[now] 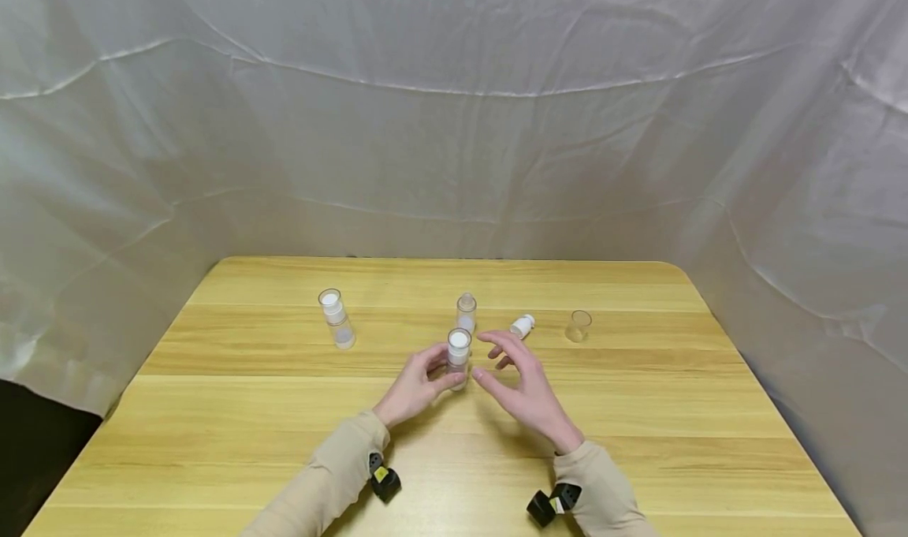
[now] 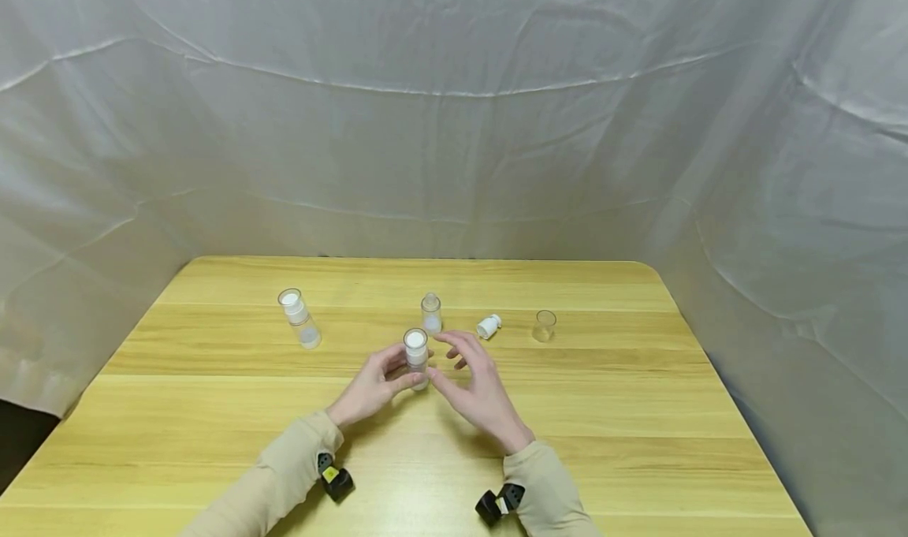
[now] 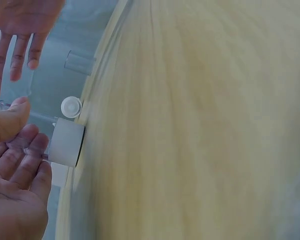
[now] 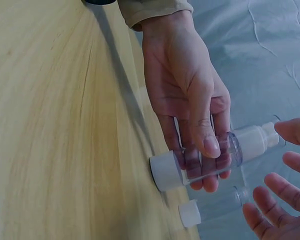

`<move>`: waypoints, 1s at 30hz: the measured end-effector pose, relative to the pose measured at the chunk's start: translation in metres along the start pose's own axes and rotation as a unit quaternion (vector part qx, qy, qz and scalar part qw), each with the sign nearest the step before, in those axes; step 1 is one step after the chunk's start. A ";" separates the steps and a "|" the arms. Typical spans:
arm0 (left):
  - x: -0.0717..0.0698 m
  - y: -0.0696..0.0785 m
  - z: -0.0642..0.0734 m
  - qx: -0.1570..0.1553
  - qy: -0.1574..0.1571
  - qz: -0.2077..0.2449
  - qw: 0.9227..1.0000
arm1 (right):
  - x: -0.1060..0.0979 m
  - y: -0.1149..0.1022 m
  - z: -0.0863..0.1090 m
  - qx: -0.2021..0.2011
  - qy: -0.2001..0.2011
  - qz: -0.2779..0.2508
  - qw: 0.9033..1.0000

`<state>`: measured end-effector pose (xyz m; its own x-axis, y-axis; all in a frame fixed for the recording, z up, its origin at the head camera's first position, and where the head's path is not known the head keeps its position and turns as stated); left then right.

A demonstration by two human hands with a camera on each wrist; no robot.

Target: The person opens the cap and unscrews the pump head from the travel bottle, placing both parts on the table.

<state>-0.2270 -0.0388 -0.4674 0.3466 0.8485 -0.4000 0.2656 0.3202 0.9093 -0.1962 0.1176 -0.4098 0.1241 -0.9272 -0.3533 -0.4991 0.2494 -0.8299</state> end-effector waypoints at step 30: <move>0.009 0.004 0.001 0.031 -0.040 -0.018 0.999 | 0.015 -0.010 -0.011 -0.071 0.002 0.041 0.997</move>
<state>-0.2217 -0.0304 -0.4674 0.4061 0.7992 -0.4431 0.3343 0.3214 0.8860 -0.1992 0.0979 -0.4022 0.0744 -0.9063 -0.4160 -0.6241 0.2830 -0.7282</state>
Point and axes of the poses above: each hand's wrist, its own z-axis away from the middle knuckle, its own x-axis out of the palm, y = z × x, the point moved 7 cm from there along -z, towards the middle knuckle, and after that the axes turned 7 degrees about -z, right-handed, at the moved point
